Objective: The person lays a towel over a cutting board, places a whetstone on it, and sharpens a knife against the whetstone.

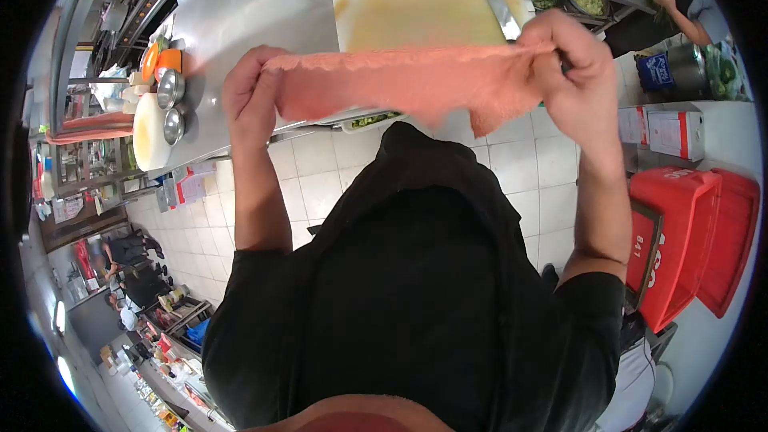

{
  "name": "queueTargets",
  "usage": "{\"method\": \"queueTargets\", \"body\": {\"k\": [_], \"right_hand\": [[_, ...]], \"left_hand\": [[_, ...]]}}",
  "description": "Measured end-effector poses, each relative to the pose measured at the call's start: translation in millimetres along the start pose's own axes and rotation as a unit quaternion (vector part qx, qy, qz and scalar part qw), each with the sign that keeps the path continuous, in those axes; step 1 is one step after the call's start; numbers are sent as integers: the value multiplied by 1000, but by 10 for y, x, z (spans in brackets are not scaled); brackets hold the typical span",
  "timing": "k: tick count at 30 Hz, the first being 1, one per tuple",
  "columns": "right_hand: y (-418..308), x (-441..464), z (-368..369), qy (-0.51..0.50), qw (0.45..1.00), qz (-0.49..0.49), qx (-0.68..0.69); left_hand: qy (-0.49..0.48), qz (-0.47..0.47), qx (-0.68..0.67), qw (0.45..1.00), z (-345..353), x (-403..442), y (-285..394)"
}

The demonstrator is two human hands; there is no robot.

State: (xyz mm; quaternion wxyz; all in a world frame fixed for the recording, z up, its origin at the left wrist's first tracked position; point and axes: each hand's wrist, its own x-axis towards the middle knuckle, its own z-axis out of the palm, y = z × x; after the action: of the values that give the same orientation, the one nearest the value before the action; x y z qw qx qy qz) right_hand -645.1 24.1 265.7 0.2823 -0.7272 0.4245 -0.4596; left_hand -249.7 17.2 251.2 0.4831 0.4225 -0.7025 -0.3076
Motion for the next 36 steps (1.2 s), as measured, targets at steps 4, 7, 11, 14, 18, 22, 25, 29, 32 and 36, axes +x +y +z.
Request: {"method": "queueTargets", "body": {"k": [4,7,11,14,18,22,25,29,32,36], "right_hand": [[484,-49,-31,6,997,71,4],[1031,185,67,-4,992,128,-10],[2007,710,384,-11,990,137,-6],[2296,1153,621,-11,984,127,-126],[2713,1637,971,-9,969,159,-190],[3092,2044,1141,-8,951,163,-262],[3490,2112,1272,-15,944,163,-287],[3226,1777,1314,25,959,92,-268],[2476,943,1425,-71,987,121,-79],[2555,-155,1718,-240,937,-8,-254]], "left_hand": [[30,-89,26,995,139,-26,-255],[33,-159,90,983,232,107,-647],[31,-204,136,969,340,367,-1457],[22,-189,209,959,349,670,-1954],[8,-200,280,939,392,1038,-2412],[21,-166,302,939,374,1386,-2898],[8,-151,314,937,428,1481,-3164],[44,-4,333,942,656,1341,-3375],[31,77,334,939,936,1084,-3112],[-51,-15,290,956,1371,547,-2957]]}}
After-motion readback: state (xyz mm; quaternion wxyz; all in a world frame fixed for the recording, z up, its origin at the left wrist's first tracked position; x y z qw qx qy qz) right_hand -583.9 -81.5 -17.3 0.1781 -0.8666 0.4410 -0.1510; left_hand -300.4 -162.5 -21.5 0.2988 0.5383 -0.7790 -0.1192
